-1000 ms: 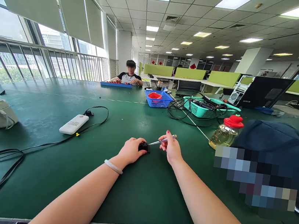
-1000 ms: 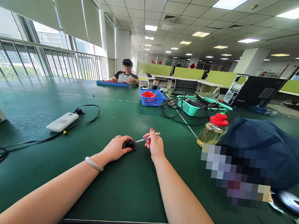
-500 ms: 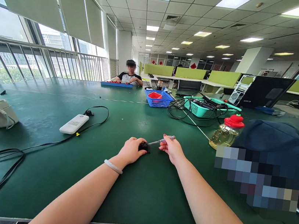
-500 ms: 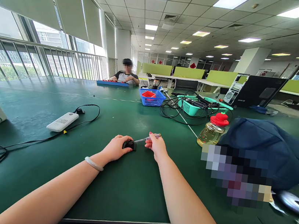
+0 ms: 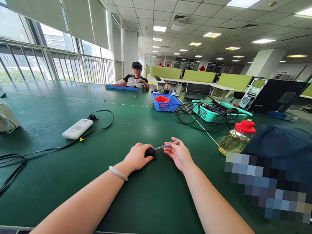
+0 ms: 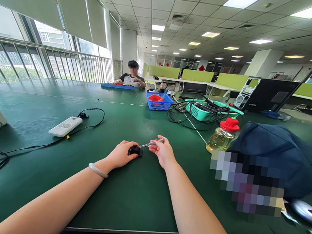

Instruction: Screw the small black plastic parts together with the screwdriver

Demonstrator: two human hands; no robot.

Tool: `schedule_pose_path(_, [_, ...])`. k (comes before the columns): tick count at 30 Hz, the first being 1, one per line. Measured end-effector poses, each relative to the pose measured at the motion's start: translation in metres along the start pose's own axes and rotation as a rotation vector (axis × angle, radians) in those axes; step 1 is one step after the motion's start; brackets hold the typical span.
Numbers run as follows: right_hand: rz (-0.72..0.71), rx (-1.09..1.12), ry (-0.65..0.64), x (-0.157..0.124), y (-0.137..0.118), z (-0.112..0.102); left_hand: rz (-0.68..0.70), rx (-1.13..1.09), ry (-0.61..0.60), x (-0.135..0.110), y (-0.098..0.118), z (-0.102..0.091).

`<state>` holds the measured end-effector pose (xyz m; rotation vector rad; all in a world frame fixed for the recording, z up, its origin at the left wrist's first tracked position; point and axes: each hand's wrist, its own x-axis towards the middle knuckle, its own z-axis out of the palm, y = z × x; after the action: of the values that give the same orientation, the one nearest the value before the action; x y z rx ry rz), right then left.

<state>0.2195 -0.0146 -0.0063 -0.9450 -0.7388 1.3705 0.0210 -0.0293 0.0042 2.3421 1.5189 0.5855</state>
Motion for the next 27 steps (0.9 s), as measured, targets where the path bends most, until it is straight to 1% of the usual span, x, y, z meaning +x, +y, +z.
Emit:
schedule_pose_path(9, [0.014, -0.064, 0.009, 0.003, 0.002, -0.002, 0.014, -0.028, 0.006, 0.001, -0.005, 0.003])
schedule_pose_path(21, [0.089, 0.018, 0.025, 0.004, 0.001, -0.004, 0.014, -0.025, 0.018, 0.003, -0.008, 0.003])
schedule_pose_path(23, [0.038, 0.01, 0.041, 0.005, 0.0, -0.004, 0.027, -0.018, 0.019, 0.003, -0.009, 0.004])
schedule_pose_path(24, [-0.012, -0.011, 0.043, 0.005, -0.001, -0.004, 0.035, -0.011, 0.018, 0.003, -0.01, 0.004])
schedule_pose_path(27, [-0.231, -0.143, 0.0, 0.002, -0.003, -0.002, 0.043, 0.011, 0.008, 0.003, -0.01, 0.004])
